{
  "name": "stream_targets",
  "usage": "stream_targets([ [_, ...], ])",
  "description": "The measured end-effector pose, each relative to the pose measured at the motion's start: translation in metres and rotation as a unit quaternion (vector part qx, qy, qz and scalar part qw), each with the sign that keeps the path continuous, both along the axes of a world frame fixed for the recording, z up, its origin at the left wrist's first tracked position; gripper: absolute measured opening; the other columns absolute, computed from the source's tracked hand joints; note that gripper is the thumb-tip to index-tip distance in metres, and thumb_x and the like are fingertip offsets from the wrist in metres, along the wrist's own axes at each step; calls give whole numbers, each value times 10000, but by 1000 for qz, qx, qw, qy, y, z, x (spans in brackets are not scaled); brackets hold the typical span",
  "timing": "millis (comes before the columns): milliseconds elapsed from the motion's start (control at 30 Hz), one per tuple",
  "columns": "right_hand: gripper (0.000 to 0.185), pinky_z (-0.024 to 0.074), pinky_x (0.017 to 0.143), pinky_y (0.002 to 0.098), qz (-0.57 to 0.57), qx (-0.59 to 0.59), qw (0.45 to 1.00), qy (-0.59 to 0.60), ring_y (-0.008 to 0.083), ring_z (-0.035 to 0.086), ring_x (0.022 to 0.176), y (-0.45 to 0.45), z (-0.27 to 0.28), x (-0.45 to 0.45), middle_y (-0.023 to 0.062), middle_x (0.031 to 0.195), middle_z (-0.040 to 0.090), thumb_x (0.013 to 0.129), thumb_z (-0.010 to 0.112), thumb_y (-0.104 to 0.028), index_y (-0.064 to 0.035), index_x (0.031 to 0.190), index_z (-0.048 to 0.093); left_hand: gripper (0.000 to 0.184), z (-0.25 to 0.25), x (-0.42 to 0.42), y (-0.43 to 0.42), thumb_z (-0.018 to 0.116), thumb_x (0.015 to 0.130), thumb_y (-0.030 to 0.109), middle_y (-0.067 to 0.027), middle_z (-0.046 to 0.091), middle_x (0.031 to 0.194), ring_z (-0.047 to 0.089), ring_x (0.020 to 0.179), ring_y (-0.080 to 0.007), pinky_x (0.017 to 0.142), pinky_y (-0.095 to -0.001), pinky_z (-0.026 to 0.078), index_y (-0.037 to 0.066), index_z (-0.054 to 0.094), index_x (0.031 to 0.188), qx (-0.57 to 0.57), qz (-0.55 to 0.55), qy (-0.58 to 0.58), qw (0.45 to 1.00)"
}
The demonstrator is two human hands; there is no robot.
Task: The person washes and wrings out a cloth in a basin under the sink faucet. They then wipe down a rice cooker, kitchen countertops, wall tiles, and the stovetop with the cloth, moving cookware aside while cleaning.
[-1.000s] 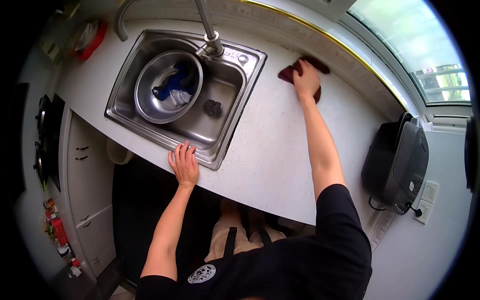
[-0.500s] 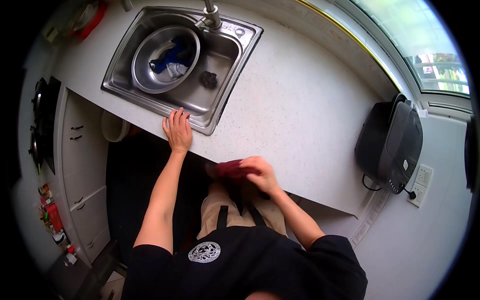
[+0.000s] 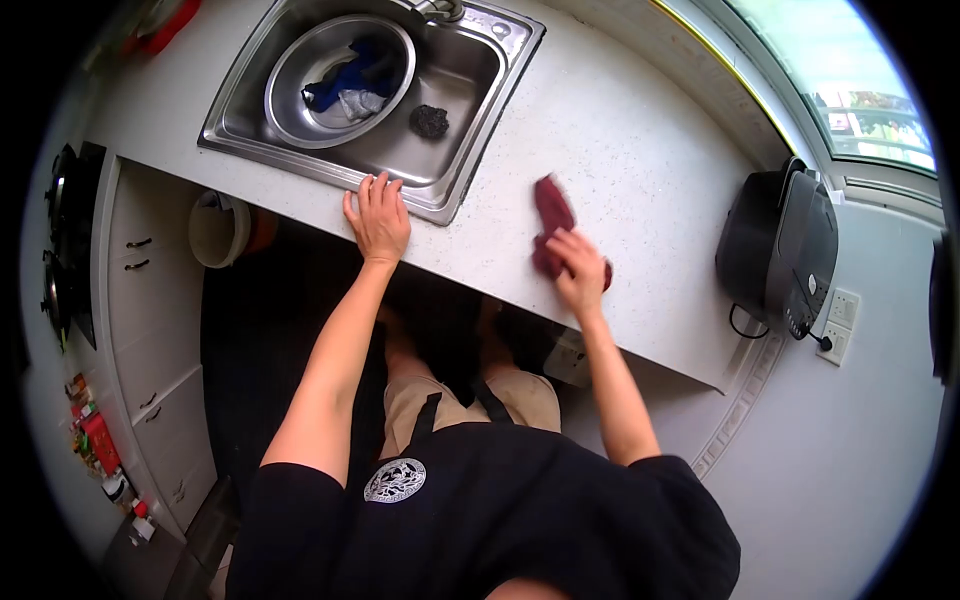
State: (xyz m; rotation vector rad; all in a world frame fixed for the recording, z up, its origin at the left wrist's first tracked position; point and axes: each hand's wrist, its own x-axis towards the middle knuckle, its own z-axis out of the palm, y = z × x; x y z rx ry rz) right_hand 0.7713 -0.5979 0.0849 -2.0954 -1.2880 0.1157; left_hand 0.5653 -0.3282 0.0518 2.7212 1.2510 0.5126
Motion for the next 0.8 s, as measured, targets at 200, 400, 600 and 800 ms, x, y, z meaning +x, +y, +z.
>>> stream_targets([
  [200,394,457,938,319,-206,98,876,424,218,604,1024,-56,22,-95,126,1100,657,690,485,93,-16,1024,662,313,3,-31,11,489,919,155,-104,523,1314,384,1320,-313,1097,-517,240,72,563,1212,-158,-85,-224,958],
  [400,857,238,1103,515,-123,-197,971,-47,433,215,1397,11,-2,-117,247,1495,267,632,547,-6,-56,1455,312,308,40,-275,26,501,874,-2,-117,594,1247,480,1259,-309,1060,-399,358,41,610,1158,-217,-19,-204,954],
  [600,892,301,1030,537,-67,-200,971,-113,425,234,1386,170,-1,-228,231,1518,215,642,623,30,-62,1463,287,239,-32,-675,-65,524,902,18,-129,676,1062,637,979,-221,900,-332,487,29,633,1114,-183,533,-177,807],
  [800,647,363,995,469,105,-182,954,-214,378,330,1358,248,5,-233,174,1477,352,780,554,33,-89,1402,420,224,20,-781,-188,506,911,186,-20,613,861,544,740,-154,669,-335,464,133,615,1099,-298,838,-257,379],
])
